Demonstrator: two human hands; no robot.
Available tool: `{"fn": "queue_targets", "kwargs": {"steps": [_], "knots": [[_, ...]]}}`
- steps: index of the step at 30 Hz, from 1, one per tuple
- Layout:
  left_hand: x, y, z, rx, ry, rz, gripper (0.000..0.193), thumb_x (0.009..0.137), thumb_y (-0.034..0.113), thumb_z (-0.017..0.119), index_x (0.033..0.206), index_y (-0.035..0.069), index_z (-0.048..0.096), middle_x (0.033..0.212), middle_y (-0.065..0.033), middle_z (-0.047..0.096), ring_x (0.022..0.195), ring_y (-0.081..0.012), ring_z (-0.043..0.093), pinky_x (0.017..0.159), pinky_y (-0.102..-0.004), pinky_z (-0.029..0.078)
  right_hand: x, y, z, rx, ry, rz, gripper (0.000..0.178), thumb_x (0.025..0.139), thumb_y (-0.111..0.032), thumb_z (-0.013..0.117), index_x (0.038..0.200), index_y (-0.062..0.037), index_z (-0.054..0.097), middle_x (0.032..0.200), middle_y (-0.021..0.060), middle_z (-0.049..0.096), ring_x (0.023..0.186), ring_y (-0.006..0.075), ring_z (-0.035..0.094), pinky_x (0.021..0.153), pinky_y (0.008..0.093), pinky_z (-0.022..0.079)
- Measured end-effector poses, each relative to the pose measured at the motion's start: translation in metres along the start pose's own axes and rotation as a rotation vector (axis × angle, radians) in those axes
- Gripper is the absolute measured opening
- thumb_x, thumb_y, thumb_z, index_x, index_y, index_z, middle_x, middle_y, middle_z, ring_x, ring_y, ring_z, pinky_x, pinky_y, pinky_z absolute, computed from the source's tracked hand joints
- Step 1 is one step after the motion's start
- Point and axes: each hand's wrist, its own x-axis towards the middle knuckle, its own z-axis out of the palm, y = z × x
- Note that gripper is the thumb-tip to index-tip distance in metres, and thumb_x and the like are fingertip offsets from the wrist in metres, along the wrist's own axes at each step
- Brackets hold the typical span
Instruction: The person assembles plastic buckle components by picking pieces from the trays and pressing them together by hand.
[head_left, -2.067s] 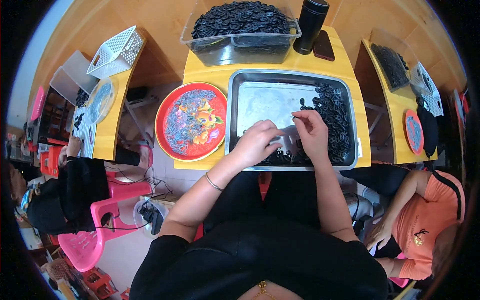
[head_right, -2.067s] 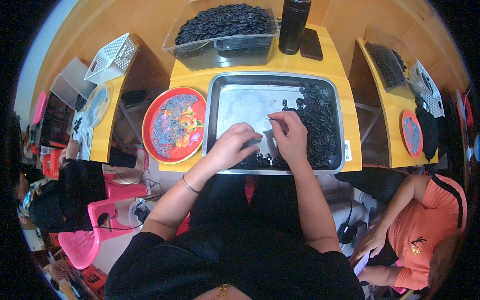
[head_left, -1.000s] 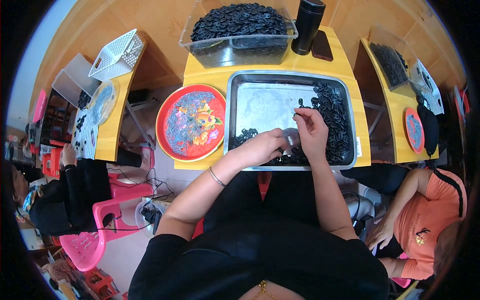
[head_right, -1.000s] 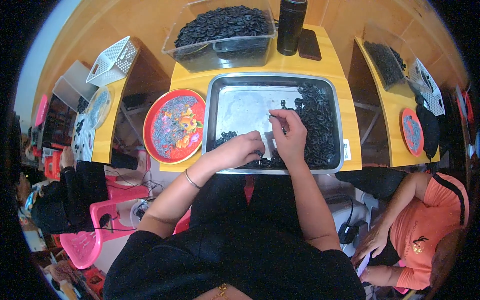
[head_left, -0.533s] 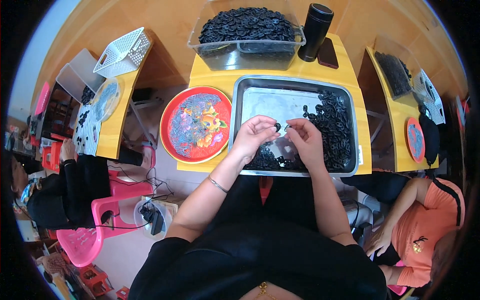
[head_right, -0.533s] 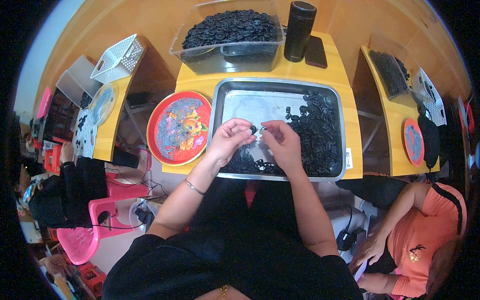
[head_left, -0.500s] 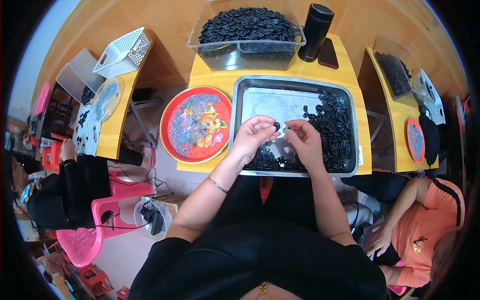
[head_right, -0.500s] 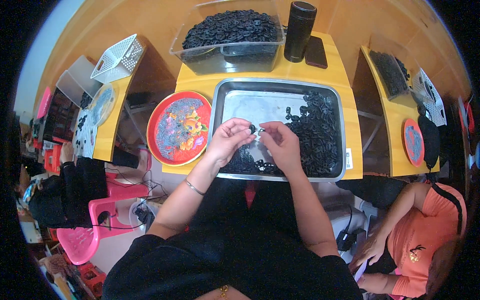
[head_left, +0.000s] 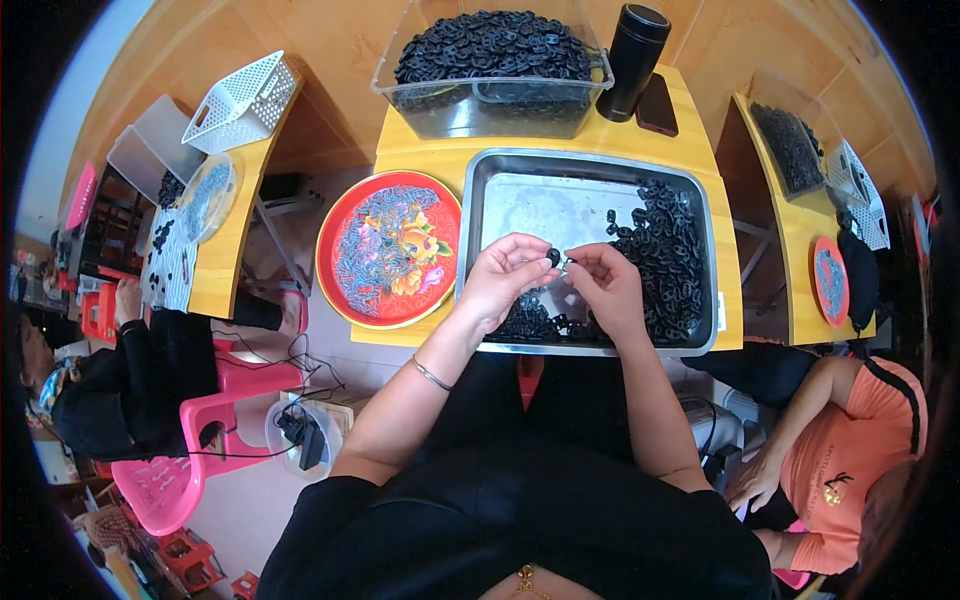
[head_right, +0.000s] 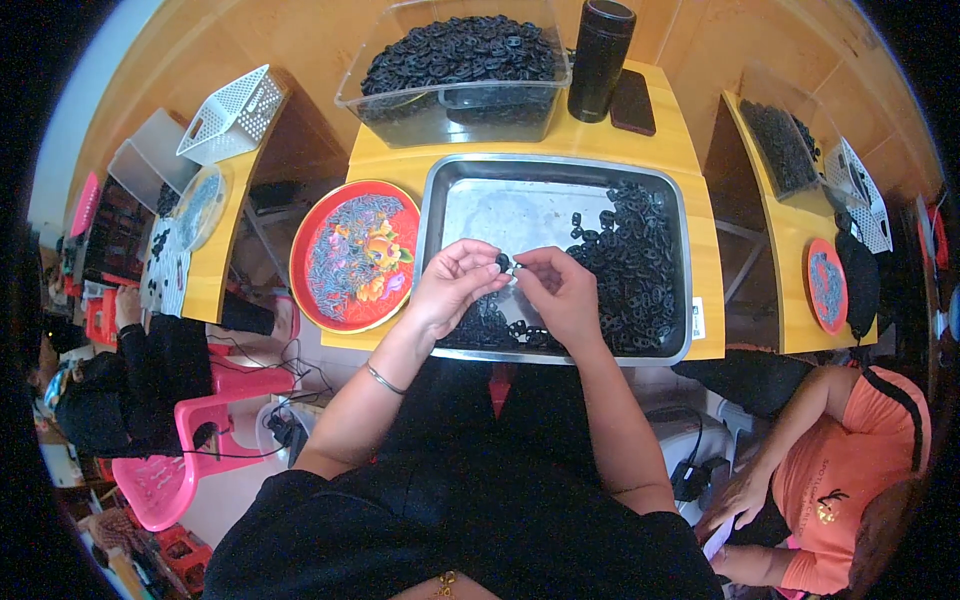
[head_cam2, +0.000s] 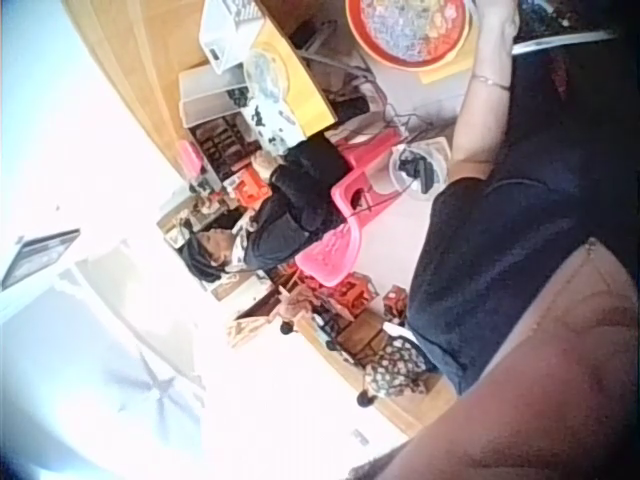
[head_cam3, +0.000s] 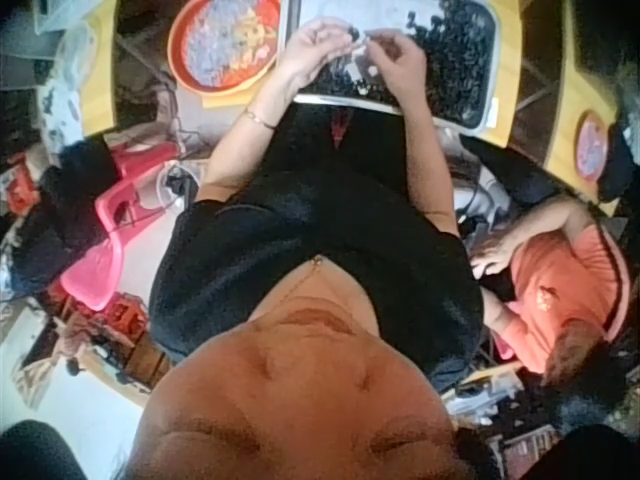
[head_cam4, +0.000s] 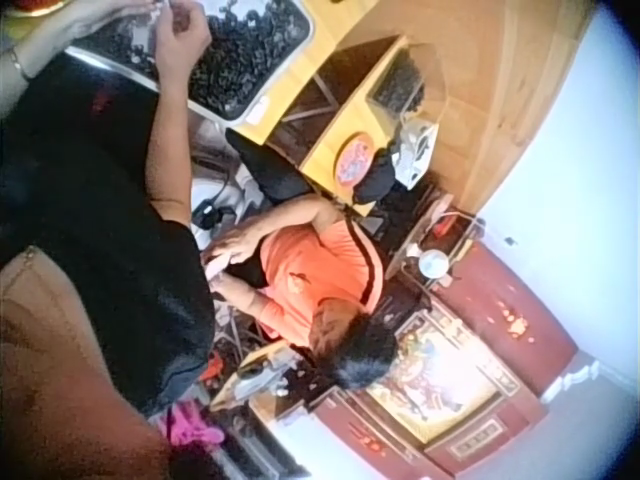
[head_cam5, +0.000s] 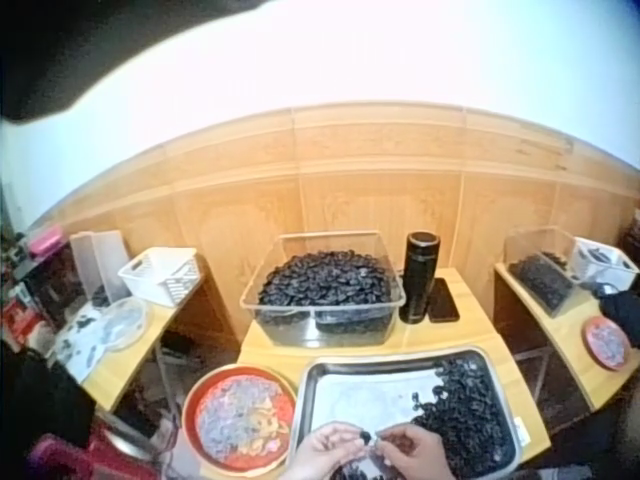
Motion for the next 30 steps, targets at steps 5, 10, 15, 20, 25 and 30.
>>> {"fn": "queue_targets", "kwargs": {"steps": [5, 10, 15, 20, 25, 30], "knots": [[-0.001, -0.001, 0.002, 0.001, 0.0, 0.018, 0.016, 0.083, -0.002, 0.06, 0.098, 0.002, 0.057, 0.089, -0.0074, 0.063, 0.082, -0.0162, 0.064, 0.076, -0.0268, 0.052, 0.001, 0.003, 0.0, -0.025, 0.008, -0.017, 0.016, 0.078, -0.005, 0.065, 0.093, -0.0014, 0.063, 0.079, 0.003, 0.064, 0.07, 0.0061, 0.059, 0.064, 0.0202, 0.047], [-0.002, 0.0, 0.002, 0.06, 0.011, 0.029, 0.017, 0.082, -0.002, 0.061, 0.098, 0.001, 0.057, 0.088, -0.0066, 0.063, 0.081, -0.0142, 0.062, 0.076, -0.0262, 0.051, 0.0, 0.002, -0.001, -0.039, -0.001, 0.014, 0.014, 0.078, -0.007, 0.065, 0.091, -0.0015, 0.063, 0.078, 0.0032, 0.064, 0.069, 0.0063, 0.059, 0.063, 0.0208, 0.048], [-0.008, 0.001, 0.001, 0.201, 0.036, 0.059, 0.017, 0.081, -0.002, 0.062, 0.097, 0.002, 0.058, 0.089, -0.0045, 0.063, 0.082, -0.0099, 0.06, 0.075, -0.0233, 0.049, -0.001, -0.004, -0.002, 0.019, -0.05, 0.084, 0.014, 0.078, -0.006, 0.066, 0.09, -0.0012, 0.062, 0.078, 0.0038, 0.064, 0.067, 0.0069, 0.059, 0.06, 0.0203, 0.047], [-0.014, 0.0, -0.003, 0.195, 0.033, 0.069, 0.017, 0.08, -0.003, 0.062, 0.096, 0.003, 0.059, 0.088, -0.0034, 0.064, 0.081, -0.0081, 0.06, 0.076, -0.0214, 0.047, -0.006, -0.005, 0.01, 0.112, -0.08, 0.141, 0.015, 0.079, -0.005, 0.065, 0.092, -0.0002, 0.059, 0.078, 0.0042, 0.062, 0.067, 0.0068, 0.058, 0.058, 0.0198, 0.046], [-0.016, -0.001, -0.006, 0.154, 0.04, 0.066, 0.017, 0.081, -0.003, 0.062, 0.097, 0.002, 0.059, 0.087, -0.0037, 0.064, 0.081, -0.0082, 0.06, 0.076, -0.0215, 0.047, -0.007, -0.007, 0.013, 0.118, -0.063, 0.101, 0.017, 0.078, -0.005, 0.066, 0.092, -0.0005, 0.059, 0.079, 0.0041, 0.062, 0.067, 0.0068, 0.058, 0.06, 0.0194, 0.046], [-0.016, -0.002, -0.004, 0.143, 0.052, 0.08, 0.017, 0.08, -0.004, 0.062, 0.096, 0.002, 0.059, 0.086, -0.0034, 0.064, 0.08, -0.0079, 0.06, 0.075, -0.021, 0.047, -0.008, -0.006, 0.012, 0.075, -0.041, 0.12, 0.015, 0.078, -0.002, 0.065, 0.091, -0.0007, 0.058, 0.078, 0.0034, 0.062, 0.067, 0.0066, 0.058, 0.06, 0.0188, 0.045]]}}
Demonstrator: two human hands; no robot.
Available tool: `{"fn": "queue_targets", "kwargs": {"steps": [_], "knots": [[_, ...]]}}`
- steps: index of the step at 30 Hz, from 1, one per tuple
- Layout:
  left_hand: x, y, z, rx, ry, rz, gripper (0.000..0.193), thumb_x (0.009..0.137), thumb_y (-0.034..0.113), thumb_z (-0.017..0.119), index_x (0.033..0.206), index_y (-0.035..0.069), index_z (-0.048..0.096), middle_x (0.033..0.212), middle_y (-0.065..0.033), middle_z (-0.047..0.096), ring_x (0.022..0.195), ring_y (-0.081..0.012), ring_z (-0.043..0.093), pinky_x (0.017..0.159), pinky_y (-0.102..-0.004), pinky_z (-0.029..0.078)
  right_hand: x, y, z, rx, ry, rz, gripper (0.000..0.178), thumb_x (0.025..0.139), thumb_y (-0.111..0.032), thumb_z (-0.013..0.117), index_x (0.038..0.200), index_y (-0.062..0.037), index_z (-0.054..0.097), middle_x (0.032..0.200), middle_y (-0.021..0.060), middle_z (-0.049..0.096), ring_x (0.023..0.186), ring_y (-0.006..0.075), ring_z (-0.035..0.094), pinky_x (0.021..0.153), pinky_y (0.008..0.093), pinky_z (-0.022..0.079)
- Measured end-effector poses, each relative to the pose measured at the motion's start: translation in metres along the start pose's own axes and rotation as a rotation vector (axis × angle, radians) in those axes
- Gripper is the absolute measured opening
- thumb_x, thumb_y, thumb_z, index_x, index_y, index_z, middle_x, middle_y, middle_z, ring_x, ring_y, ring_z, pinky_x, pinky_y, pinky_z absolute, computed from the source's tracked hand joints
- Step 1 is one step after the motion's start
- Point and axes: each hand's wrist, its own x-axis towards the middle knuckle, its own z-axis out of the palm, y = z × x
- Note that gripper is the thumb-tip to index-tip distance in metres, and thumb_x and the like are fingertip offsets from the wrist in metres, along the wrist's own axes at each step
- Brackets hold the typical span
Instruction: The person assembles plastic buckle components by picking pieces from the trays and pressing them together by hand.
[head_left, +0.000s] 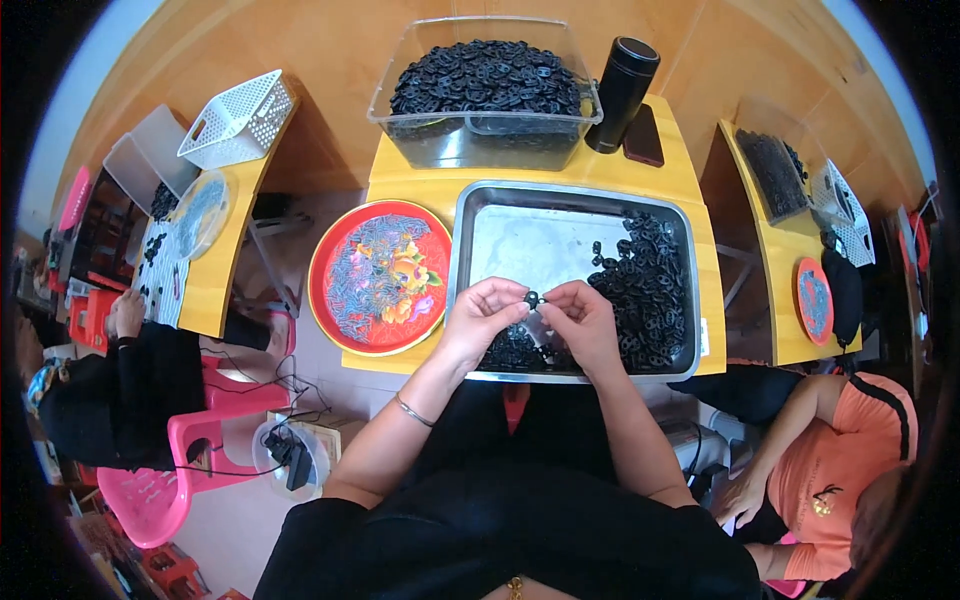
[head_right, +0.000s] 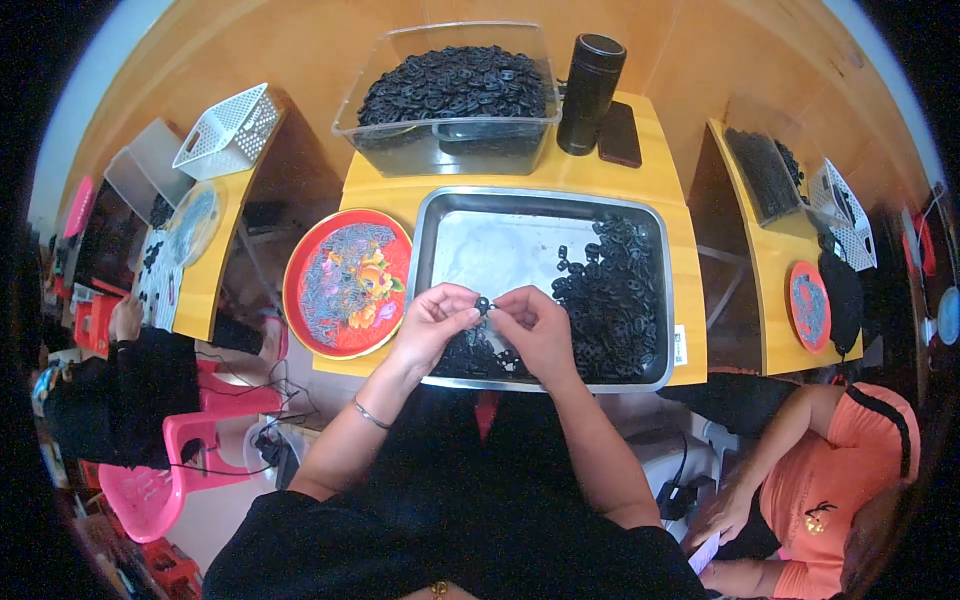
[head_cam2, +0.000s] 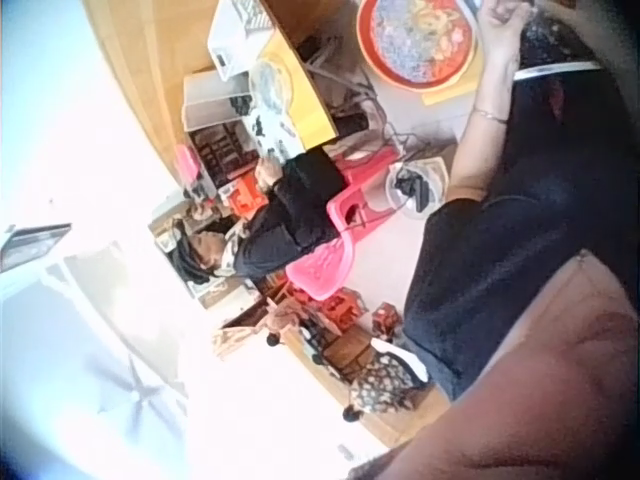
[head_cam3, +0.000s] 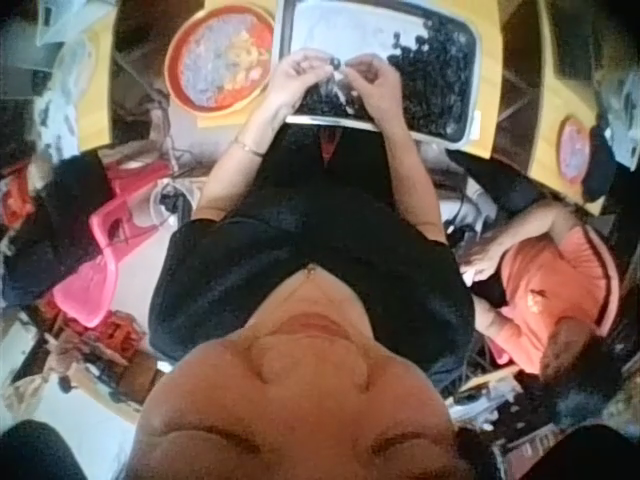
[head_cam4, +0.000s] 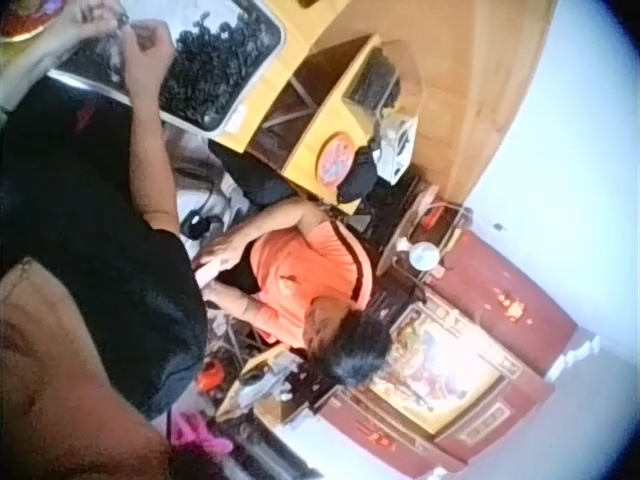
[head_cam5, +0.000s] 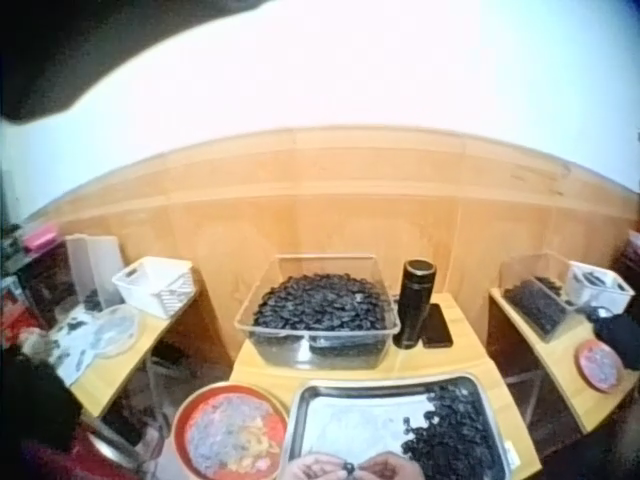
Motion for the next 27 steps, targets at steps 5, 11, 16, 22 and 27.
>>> {"fn": "queue_targets", "kwargs": {"steps": [5, 11, 16, 22, 27], "knots": [[0.001, 0.0003, 0.0, 0.007, -0.014, 0.008, 0.016, 0.08, -0.003, 0.062, 0.096, 0.001, 0.06, 0.086, -0.004, 0.064, 0.08, -0.0076, 0.06, 0.075, -0.0209, 0.047, 0.0001, -0.0003, 0.0, 0.06, 0.006, -0.032, 0.013, 0.078, -0.004, 0.067, 0.088, 0.0, 0.059, 0.077, 0.0038, 0.063, 0.065, 0.0059, 0.057, 0.058, 0.019, 0.045], [0.0002, -0.0031, -0.0032, 0.021, -0.027, -0.018, 0.015, 0.081, -0.001, 0.063, 0.095, 0.001, 0.06, 0.087, -0.0041, 0.064, 0.08, -0.0073, 0.059, 0.075, -0.021, 0.048, -0.0013, -0.0011, -0.0008, 0.032, -0.032, 0.023, 0.011, 0.078, -0.001, 0.065, 0.086, -0.0013, 0.057, 0.075, 0.0031, 0.061, 0.066, 0.0062, 0.057, 0.06, 0.0185, 0.045], [-0.0002, -0.0028, -0.0012, 0.043, -0.044, 0.003, 0.015, 0.081, -0.002, 0.063, 0.095, 0.001, 0.061, 0.087, -0.0043, 0.065, 0.081, -0.007, 0.06, 0.075, -0.021, 0.048, -0.0005, 0.001, -0.0032, 0.011, -0.02, -0.016, 0.011, 0.078, -0.004, 0.067, 0.084, 0.0003, 0.059, 0.074, 0.0054, 0.063, 0.065, 0.0075, 0.058, 0.057, 0.0206, 0.046], [-0.0014, -0.0017, -0.001, 0.084, -0.024, 0.049, 0.014, 0.081, -0.002, 0.063, 0.094, 0.001, 0.061, 0.088, -0.0044, 0.065, 0.081, -0.0068, 0.059, 0.076, -0.021, 0.047, -0.0004, -0.0008, -0.0012, -0.014, -0.011, -0.01, 0.011, 0.078, -0.004, 0.067, 0.084, 0.0005, 0.058, 0.073, 0.0055, 0.062, 0.062, 0.0076, 0.058, 0.055, 0.0203, 0.046], [-0.0027, -0.0009, -0.0013, 0.041, -0.049, 0.015, 0.015, 0.081, -0.002, 0.062, 0.095, 0.002, 0.061, 0.088, -0.0046, 0.065, 0.082, -0.0073, 0.06, 0.076, -0.0213, 0.048, -0.0033, -0.0072, -0.002, 0.102, -0.05, 0.06, 0.011, 0.078, -0.003, 0.066, 0.084, 0.0001, 0.058, 0.072, 0.0053, 0.062, 0.061, 0.0074, 0.058, 0.054, 0.0197, 0.045]]}}
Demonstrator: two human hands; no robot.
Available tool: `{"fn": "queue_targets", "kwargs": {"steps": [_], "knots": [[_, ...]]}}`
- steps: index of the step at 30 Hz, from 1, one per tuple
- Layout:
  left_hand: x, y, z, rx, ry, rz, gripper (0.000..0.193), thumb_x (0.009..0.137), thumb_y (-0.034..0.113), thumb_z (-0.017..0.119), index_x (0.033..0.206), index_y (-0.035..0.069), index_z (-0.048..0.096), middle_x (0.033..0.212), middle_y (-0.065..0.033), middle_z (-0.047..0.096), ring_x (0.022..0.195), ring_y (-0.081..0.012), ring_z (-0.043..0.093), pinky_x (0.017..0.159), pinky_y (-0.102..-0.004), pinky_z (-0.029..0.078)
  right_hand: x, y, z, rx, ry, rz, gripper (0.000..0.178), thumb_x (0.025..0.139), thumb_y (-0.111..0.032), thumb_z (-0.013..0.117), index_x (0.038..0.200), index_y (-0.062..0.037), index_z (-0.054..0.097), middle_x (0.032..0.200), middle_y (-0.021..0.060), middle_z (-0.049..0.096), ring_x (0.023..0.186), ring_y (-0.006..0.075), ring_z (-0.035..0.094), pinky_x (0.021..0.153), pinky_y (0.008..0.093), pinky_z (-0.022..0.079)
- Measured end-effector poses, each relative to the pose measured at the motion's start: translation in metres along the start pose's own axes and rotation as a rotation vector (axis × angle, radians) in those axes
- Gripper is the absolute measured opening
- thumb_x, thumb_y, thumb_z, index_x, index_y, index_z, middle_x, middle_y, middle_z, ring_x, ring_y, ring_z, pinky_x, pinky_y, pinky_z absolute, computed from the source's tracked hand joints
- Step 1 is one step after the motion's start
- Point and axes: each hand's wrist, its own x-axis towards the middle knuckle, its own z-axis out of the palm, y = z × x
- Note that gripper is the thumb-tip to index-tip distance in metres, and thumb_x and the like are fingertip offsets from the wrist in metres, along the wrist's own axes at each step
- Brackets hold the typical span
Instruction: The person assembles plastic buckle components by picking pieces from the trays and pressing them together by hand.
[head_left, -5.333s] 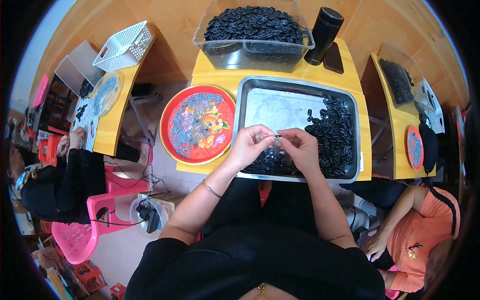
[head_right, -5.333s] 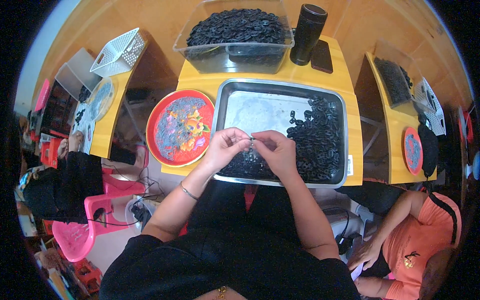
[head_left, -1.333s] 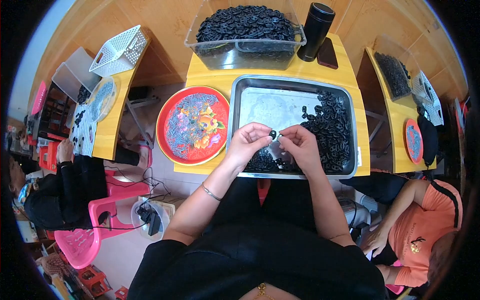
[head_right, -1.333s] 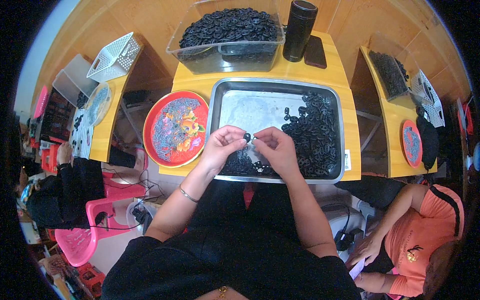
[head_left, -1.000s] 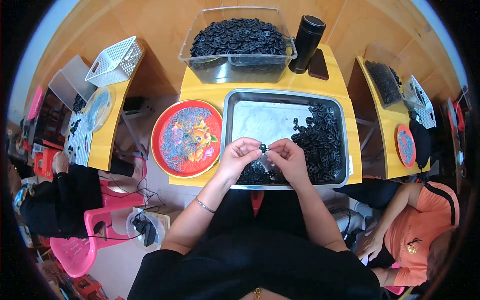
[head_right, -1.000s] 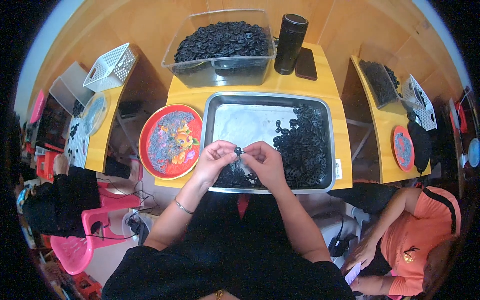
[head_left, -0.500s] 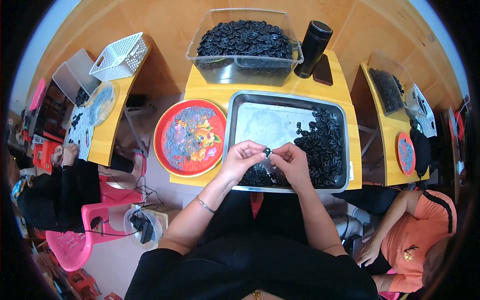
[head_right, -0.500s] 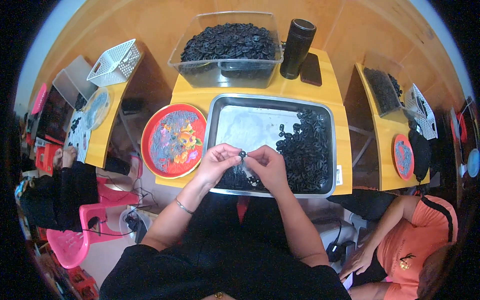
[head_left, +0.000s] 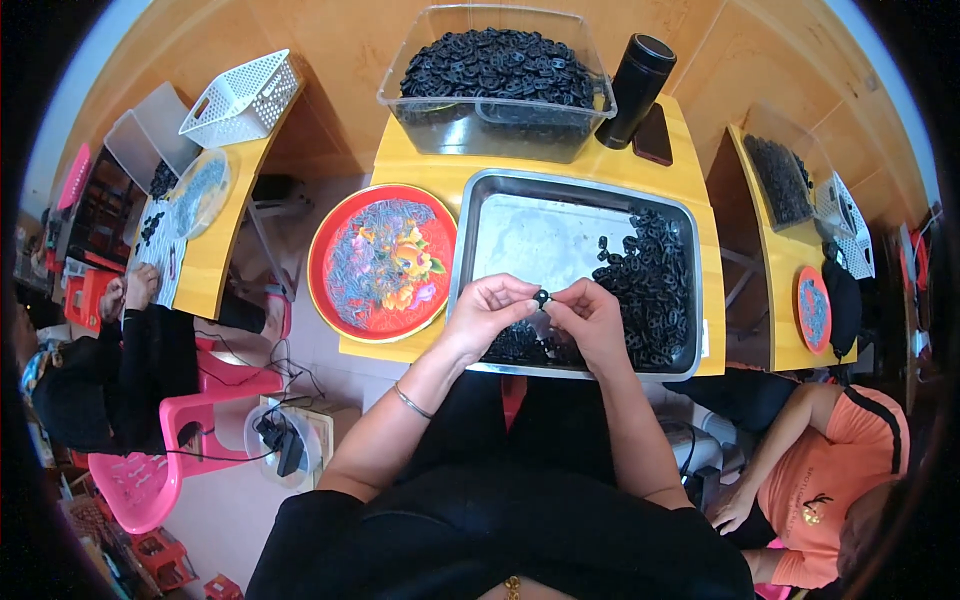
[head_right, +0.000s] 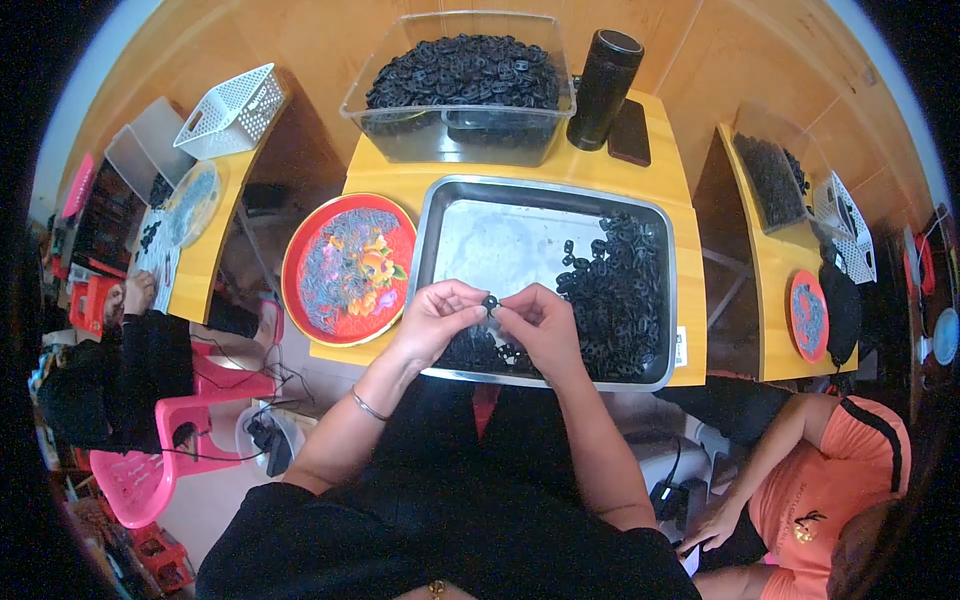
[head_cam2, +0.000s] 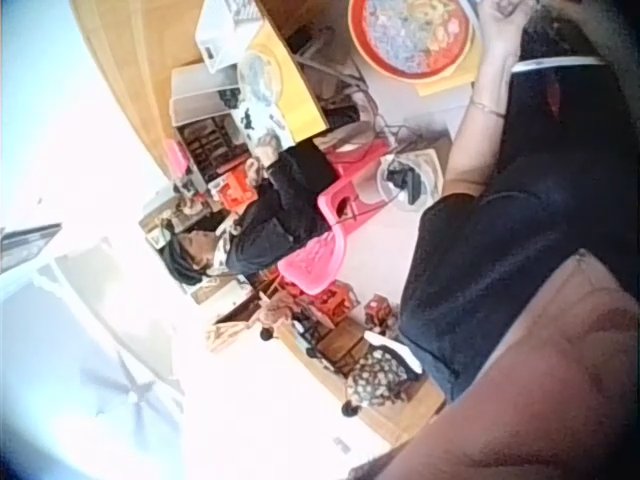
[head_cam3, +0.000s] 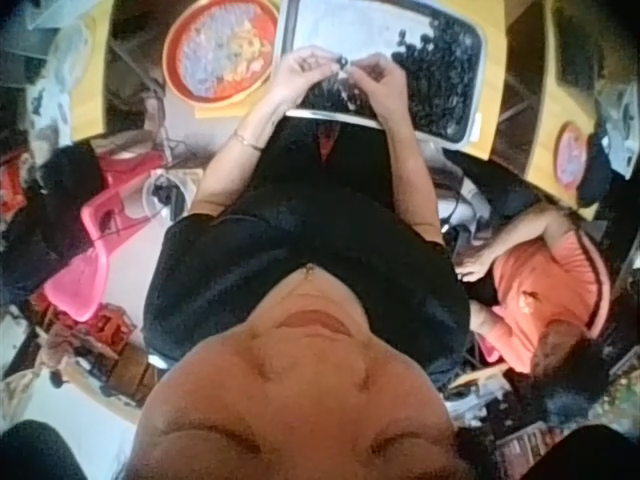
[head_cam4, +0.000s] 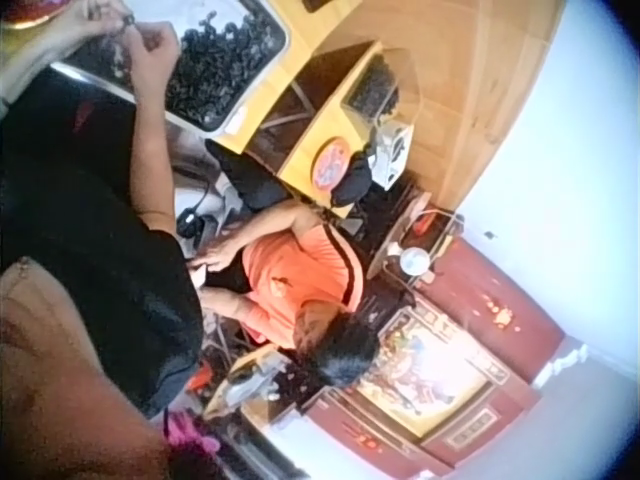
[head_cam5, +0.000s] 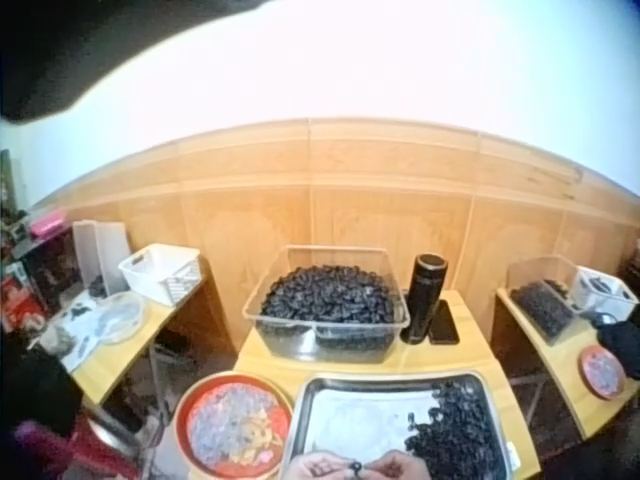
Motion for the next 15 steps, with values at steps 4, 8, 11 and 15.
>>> {"fn": "queue_targets", "kwargs": {"steps": [4, 8, 11, 15], "knots": [[0.001, 0.0, 0.0, -0.026, -0.024, -0.016, 0.014, 0.081, -0.002, 0.062, 0.095, 0.002, 0.061, 0.089, -0.0044, 0.065, 0.082, -0.0076, 0.06, 0.077, -0.0216, 0.048, -0.001, 0.001, 0.002, -0.026, 0.023, -0.046, 0.01, 0.078, -0.003, 0.066, 0.083, -0.0001, 0.058, 0.071, 0.0042, 0.062, 0.06, 0.0068, 0.057, 0.054, 0.0194, 0.045], [0.001, -0.003, 0.001, -0.049, -0.005, 0.026, 0.014, 0.081, -0.002, 0.062, 0.095, 0.002, 0.061, 0.089, -0.0042, 0.064, 0.082, -0.0076, 0.06, 0.076, -0.0217, 0.048, 0.001, 0.008, 0.002, -0.097, 0.051, -0.122, 0.01, 0.078, -0.004, 0.067, 0.083, -0.0001, 0.058, 0.07, 0.0031, 0.061, 0.058, 0.0061, 0.055, 0.053, 0.0192, 0.044], [0.0, -0.003, 0.001, -0.046, 0.012, 0.018, 0.015, 0.08, -0.005, 0.062, 0.094, 0.001, 0.06, 0.089, -0.0068, 0.065, 0.08, -0.0093, 0.061, 0.075, -0.0227, 0.05, 0.002, 0.005, 0.001, -0.061, 0.039, -0.078, 0.011, 0.078, -0.004, 0.067, 0.083, -0.0001, 0.058, 0.07, 0.0031, 0.061, 0.058, 0.0058, 0.055, 0.052, 0.0192, 0.043], [0.001, -0.001, 0.002, -0.03, 0.002, -0.001, 0.015, 0.08, -0.005, 0.062, 0.094, 0.001, 0.061, 0.089, -0.0069, 0.065, 0.08, -0.0095, 0.061, 0.076, -0.0227, 0.05, -0.001, -0.005, 0.004, -0.043, 0.028, -0.012, 0.009, 0.079, -0.003, 0.065, 0.082, -0.0039, 0.056, 0.067, -0.0007, 0.057, 0.057, 0.0035, 0.051, 0.05, 0.0165, 0.04]]}}
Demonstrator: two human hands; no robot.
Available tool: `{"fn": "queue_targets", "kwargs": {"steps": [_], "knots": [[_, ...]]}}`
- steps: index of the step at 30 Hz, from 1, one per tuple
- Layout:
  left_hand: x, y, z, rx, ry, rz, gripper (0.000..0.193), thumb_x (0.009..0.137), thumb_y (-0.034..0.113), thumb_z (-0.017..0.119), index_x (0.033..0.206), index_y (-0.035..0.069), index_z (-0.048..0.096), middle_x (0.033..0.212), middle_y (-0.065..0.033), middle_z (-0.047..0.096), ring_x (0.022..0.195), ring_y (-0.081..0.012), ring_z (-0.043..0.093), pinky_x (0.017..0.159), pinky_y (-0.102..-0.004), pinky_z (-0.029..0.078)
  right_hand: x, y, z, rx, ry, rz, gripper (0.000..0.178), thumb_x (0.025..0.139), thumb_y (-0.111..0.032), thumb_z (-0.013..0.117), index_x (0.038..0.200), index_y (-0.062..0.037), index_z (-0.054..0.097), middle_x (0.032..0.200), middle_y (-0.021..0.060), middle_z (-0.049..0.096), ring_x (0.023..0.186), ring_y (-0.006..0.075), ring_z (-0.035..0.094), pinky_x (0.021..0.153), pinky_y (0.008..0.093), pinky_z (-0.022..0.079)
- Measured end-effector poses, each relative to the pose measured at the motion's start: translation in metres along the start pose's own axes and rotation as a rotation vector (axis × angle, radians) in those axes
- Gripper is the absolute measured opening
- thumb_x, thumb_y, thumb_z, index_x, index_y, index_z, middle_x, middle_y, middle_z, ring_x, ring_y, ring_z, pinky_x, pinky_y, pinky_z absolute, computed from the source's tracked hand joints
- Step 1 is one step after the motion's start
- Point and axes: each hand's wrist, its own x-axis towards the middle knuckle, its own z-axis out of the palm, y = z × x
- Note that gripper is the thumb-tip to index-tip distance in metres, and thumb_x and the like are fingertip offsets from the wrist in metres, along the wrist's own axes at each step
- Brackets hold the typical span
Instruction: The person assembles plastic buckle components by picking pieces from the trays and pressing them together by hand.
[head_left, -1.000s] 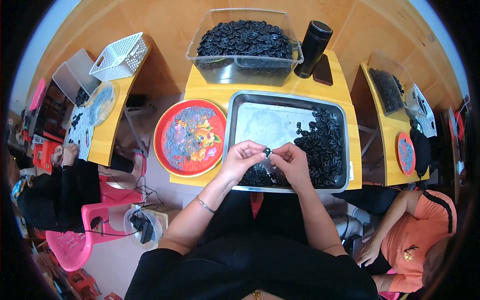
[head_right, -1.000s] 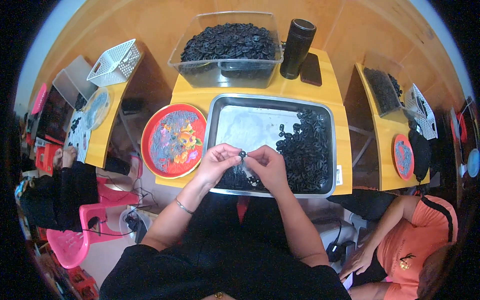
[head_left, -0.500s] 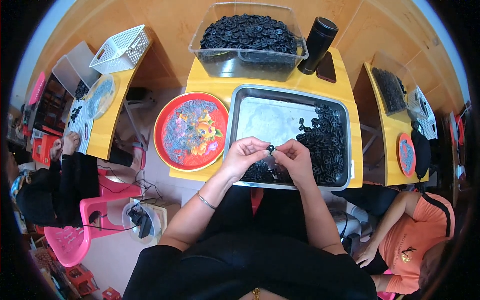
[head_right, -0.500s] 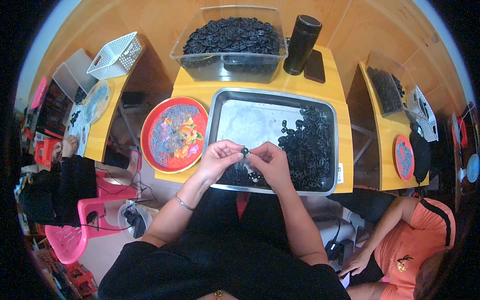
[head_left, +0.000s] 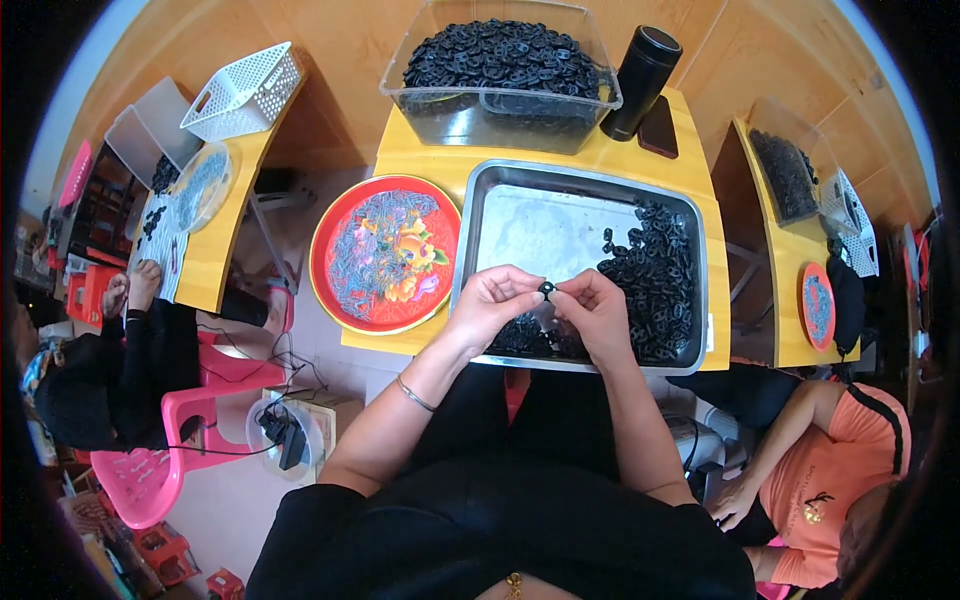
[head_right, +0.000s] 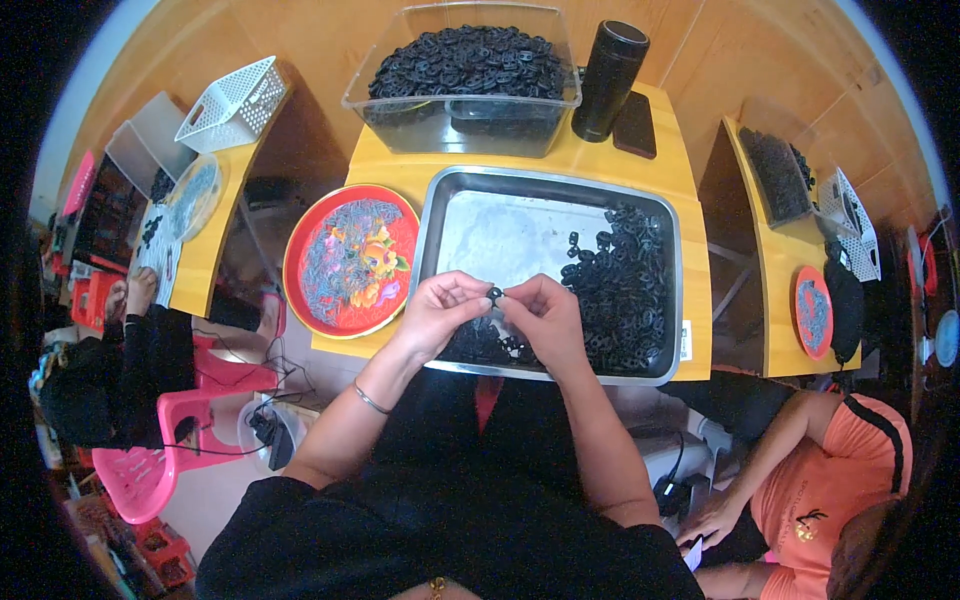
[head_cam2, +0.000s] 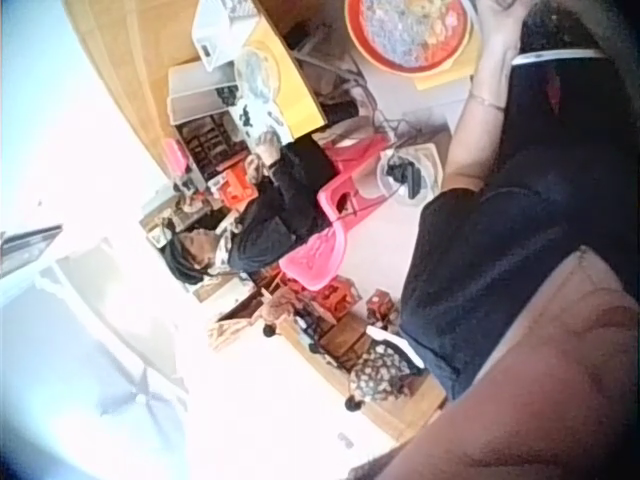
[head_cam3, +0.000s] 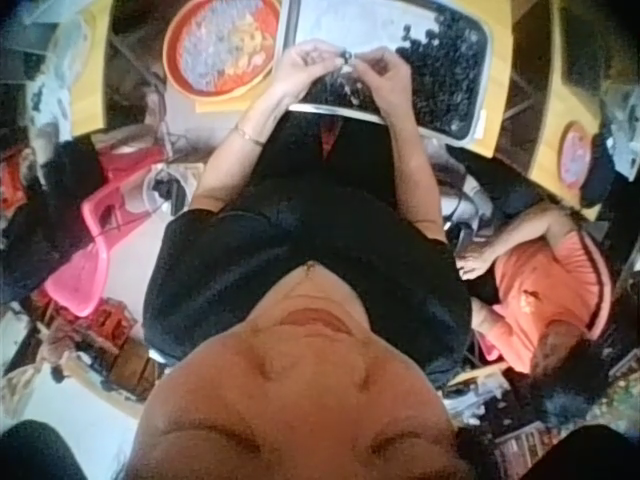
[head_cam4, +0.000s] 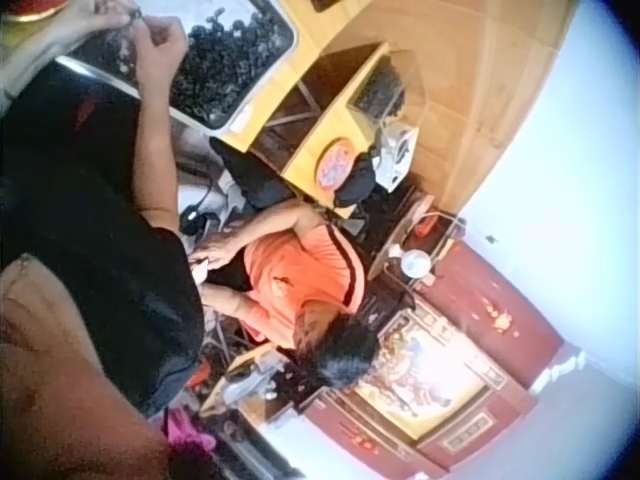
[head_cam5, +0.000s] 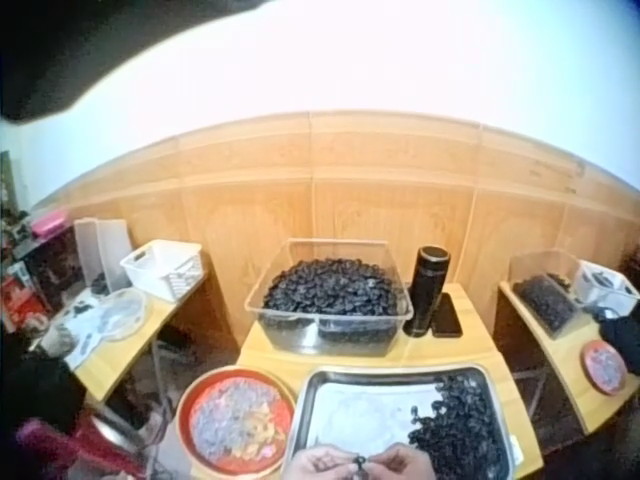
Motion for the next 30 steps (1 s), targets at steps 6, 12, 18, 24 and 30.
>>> {"fn": "queue_targets", "kwargs": {"steps": [6, 12, 18, 24, 30], "knots": [[0.0, 0.001, -0.001, -0.012, 0.001, -0.023, 0.015, 0.08, -0.005, 0.061, 0.095, 0.0, 0.061, 0.089, -0.0071, 0.065, 0.08, -0.0095, 0.061, 0.076, -0.0228, 0.05, 0.001, 0.001, 0.0, 0.044, -0.021, 0.019, 0.01, 0.079, -0.002, 0.065, 0.082, -0.0039, 0.056, 0.066, -0.0003, 0.057, 0.058, 0.0037, 0.052, 0.052, 0.0166, 0.041], [0.001, 0.003, -0.002, 0.064, -0.019, -0.033, 0.015, 0.082, -0.003, 0.06, 0.097, 0.0, 0.063, 0.092, -0.0069, 0.065, 0.083, -0.0084, 0.06, 0.075, -0.0206, 0.048, 0.004, 0.017, -0.001, -0.132, -0.01, -0.088, 0.02, 0.076, -0.003, 0.068, 0.093, -0.002, 0.058, 0.079, 0.0043, 0.063, 0.066, 0.0071, 0.057, 0.058, 0.0196, 0.045], [0.002, 0.001, -0.006, -0.167, -0.046, -0.09, 0.017, 0.084, -0.004, 0.056, 0.1, 0.002, 0.056, 0.086, -0.0017, 0.061, 0.076, -0.0065, 0.056, 0.068, -0.0188, 0.046, 0.001, 0.004, 0.004, -0.334, -0.096, -0.317, 0.03, 0.069, 0.0, 0.072, 0.097, -0.0028, 0.061, 0.09, 0.0035, 0.061, 0.068, 0.0075, 0.056, 0.061, 0.0205, 0.046], [0.0, 0.003, -0.007, -0.181, -0.089, -0.145, 0.023, 0.083, -0.001, 0.059, 0.103, 0.006, 0.049, 0.083, -0.0034, 0.061, 0.074, -0.0071, 0.057, 0.065, -0.0179, 0.044, 0.001, 0.001, 0.0, -0.501, -0.065, -0.386, 0.03, 0.062, -0.006, 0.078, 0.089, -0.0033, 0.064, 0.08, 0.0029, 0.062, 0.065, 0.0089, 0.056, 0.06, 0.022, 0.044], [0.002, 0.004, -0.009, -0.178, -0.094, -0.22, 0.025, 0.083, 0.0, 0.061, 0.103, 0.007, 0.049, 0.08, -0.0042, 0.061, 0.073, -0.0085, 0.058, 0.063, -0.0183, 0.046, 0.003, 0.009, -0.005, -0.439, -0.079, -0.283, 0.025, 0.063, -0.01, 0.078, 0.083, -0.0029, 0.065, 0.076, 0.004, 0.062, 0.063, 0.0098, 0.058, 0.058, 0.0233, 0.046]]}}
